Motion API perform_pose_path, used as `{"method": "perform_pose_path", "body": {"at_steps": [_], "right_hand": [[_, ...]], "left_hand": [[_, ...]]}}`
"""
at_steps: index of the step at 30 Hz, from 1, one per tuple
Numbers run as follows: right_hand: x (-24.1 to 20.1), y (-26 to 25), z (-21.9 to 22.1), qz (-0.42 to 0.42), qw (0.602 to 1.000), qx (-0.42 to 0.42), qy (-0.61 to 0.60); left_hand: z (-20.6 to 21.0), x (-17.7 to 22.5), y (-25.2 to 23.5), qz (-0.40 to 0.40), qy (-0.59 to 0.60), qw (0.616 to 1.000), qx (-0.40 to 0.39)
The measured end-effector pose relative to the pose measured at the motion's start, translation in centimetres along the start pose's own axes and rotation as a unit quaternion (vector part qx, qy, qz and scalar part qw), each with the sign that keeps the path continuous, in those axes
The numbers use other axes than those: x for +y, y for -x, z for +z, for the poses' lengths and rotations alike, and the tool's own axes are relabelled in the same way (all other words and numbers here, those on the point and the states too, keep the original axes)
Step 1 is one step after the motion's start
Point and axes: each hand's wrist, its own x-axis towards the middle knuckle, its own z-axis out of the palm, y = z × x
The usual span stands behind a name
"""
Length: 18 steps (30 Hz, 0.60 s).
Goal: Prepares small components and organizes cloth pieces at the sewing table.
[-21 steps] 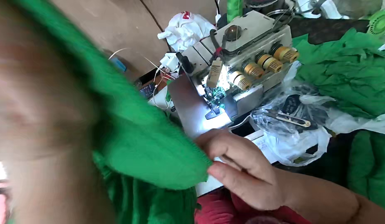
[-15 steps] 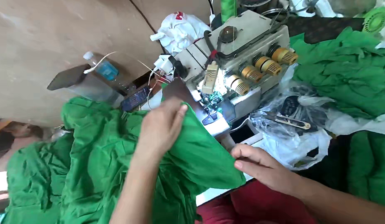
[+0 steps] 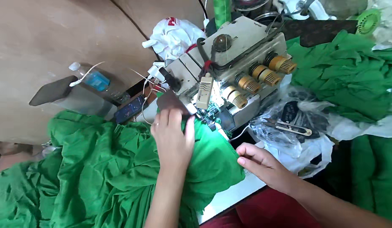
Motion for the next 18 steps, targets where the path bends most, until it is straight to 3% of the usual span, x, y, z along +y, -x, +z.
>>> {"method": "perform_pose_path", "body": {"at_steps": [4, 18], "right_hand": [[0.4, -0.4, -0.1, -0.001, 1.000, 0.012, 0.014], [0.4, 1.2, -0.3, -0.030, 0.997, 0.010, 0.070]], "left_hand": [[0.0, 0.5, 2.2, -0.008, 0.063, 0.996, -0.058], [0.2, 0.6, 2.4, 0.018, 0.101, 0.991, -0.083]]}}
